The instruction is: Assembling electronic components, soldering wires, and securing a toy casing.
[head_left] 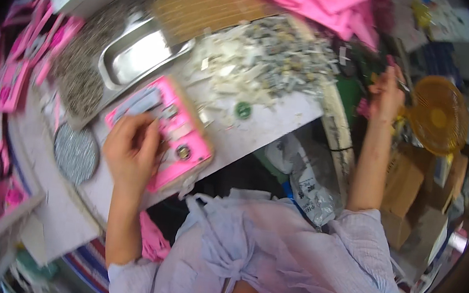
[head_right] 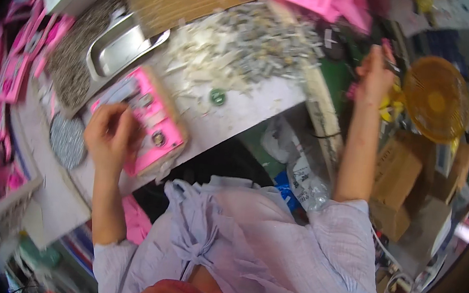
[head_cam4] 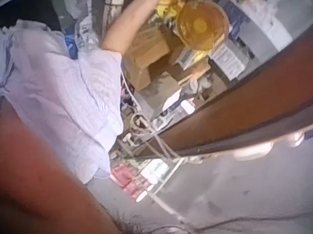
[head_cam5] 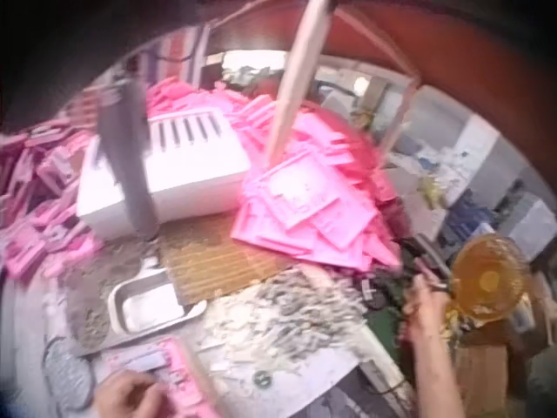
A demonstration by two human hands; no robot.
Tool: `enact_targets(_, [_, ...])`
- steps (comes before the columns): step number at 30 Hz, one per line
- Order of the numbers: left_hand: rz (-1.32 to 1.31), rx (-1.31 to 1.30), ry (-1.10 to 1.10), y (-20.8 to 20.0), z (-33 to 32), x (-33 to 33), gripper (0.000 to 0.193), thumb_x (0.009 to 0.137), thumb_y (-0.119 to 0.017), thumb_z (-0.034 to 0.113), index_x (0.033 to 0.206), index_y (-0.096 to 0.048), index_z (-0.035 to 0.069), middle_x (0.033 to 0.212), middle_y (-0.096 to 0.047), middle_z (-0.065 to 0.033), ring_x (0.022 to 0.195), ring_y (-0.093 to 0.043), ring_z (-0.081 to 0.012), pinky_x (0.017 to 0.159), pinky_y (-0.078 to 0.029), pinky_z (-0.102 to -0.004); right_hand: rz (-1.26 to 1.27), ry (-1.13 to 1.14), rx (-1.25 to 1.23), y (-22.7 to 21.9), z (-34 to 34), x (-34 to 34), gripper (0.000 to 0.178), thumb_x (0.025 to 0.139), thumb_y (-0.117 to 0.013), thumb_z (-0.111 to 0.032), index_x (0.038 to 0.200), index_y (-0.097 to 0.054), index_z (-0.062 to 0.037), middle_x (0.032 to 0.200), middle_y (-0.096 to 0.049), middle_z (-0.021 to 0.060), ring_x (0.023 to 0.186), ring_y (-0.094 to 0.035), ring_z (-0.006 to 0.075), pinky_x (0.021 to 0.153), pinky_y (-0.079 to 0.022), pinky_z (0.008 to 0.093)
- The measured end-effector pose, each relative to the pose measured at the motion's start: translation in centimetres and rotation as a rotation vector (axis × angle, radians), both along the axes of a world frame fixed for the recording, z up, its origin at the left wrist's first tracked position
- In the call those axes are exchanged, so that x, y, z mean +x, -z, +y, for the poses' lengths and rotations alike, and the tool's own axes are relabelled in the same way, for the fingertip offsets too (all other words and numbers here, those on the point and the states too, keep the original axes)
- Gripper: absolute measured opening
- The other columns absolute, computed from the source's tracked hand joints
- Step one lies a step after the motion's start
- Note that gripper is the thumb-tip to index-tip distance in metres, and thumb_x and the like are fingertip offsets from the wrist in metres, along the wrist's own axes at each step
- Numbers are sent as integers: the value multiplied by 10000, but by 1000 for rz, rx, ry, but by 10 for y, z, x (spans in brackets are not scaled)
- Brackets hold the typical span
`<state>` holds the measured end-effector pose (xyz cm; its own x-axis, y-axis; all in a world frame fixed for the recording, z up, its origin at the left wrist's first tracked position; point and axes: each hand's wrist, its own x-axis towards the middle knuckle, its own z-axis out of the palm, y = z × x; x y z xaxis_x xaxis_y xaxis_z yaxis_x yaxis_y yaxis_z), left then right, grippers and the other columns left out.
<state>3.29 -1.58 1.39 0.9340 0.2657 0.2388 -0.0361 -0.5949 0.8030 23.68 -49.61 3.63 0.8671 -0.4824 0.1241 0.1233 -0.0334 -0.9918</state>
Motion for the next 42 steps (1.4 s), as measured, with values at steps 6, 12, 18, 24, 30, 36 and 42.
enact_targets(6, [-166, 232, -2, 4, -6, 13, 122, 735, -792, 87, 821, -709, 64, 989, -628, -63, 930, -572, -269, 831, -415, -395, -212, 43, 186, -9, -91, -43, 219, 970, -633, -179, 1078, -652, 10, 721, -511, 20, 630, -476, 121, 541, -431, 249])
enact_targets(12, [-108, 372, -18, 8, -11, 11, 143, 689, -809, 99, 799, -718, 85, 1016, -596, -61, 962, -531, -275, 856, -389, -409, -76, -139, 322, -9, 48, -93, 460, 965, -593, -245, 1327, -547, 34, 924, -598, 90, 831, -570, 175, 679, -464, 210])
enact_targets(18, [-72, 383, -17, 8, -15, 15, 160, 675, -816, 94, 810, -730, 82, 1028, -589, -69, 962, -518, -277, 856, -392, -405, -10, -785, -59, 23, 171, -119, 288, 856, -755, -30, 1104, -609, -20, 910, -650, 49, 763, -573, 80, 675, -447, 227])
enact_targets(24, [-97, 402, -28, 12, -13, 16, 148, 673, -813, 119, 771, -703, 108, 1018, -599, -27, 946, -531, -264, 829, -361, -420, -195, -1139, -246, 32, 206, -112, 271, 825, -784, -22, 1071, -670, -6, 783, -609, 60, 653, -528, 134, 592, -390, 272])
enact_targets(30, [-101, 416, -36, 12, -14, 16, 153, 671, -812, 123, 781, -706, 116, 1013, -597, -24, 946, -530, -265, 826, -355, -418, -262, -1148, -324, 32, 211, -109, 272, 811, -806, -50, 1050, -682, -11, 720, -586, 65, 614, -519, 172, 560, -380, 295])
enact_targets(36, [-89, 413, -22, 12, -13, 17, 149, 680, -807, 123, 788, -704, 120, 994, -587, -23, 938, -520, -267, 830, -347, -420, -299, -1142, -366, 33, 216, -108, 270, 796, -815, -56, 1030, -687, -13, 699, -577, 56, 590, -508, 181, 536, -374, 304])
enact_targets(42, [-87, 453, -17, 11, -13, 16, 166, 682, -811, 121, 815, -714, 101, 1011, -569, -50, 921, -513, -261, 844, -362, -399, -513, -1137, -478, 35, 223, -103, 340, 706, -834, -8, 1011, -686, -26, 671, -557, 47, 562, -506, 209, 513, -388, 325])
